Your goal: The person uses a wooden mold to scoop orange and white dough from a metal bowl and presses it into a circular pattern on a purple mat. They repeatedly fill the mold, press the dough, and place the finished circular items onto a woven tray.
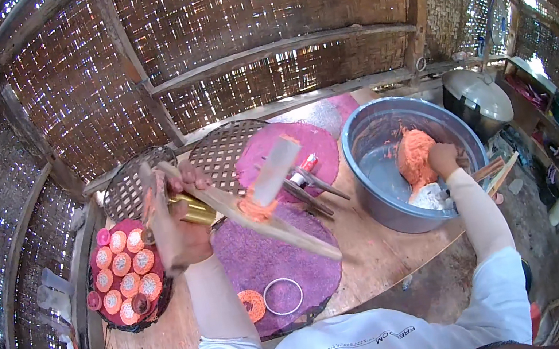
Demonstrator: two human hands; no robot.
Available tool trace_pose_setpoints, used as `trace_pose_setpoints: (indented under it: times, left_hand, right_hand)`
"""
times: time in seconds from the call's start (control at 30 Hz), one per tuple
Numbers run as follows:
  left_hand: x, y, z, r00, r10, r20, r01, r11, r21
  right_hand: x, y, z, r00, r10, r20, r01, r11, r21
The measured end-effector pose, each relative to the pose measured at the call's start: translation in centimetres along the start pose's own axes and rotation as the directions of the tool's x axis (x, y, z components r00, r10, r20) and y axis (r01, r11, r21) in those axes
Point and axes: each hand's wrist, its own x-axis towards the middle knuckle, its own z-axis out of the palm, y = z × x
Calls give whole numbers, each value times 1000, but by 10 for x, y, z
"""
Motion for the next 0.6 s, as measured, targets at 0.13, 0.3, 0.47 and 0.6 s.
trace_pose_setpoints:
  times: [0.13,0.3,0.47,0.6]
  left_hand:
    - [-6,-15,-25,947,124,297,-58,973,-223]
    - [-13,-46,-12,859,289,423,-50,869,-492]
    - [-31,-65,-25,931,110,348,4,950,-311]
    - [-69,-9,-52,876,-179,-447,350,875,336]
  right_hand:
    - [9,-23,-32,990,-25,-138,30,999,33]
    - [-113,-166,-223,726,-665,-176,-167,-419,893]
    - [-197,-197,-263,305,-828,-471,-945,-326,-40]
    - [-175,-175,-235,605,-748,-272,-746,-652,135]
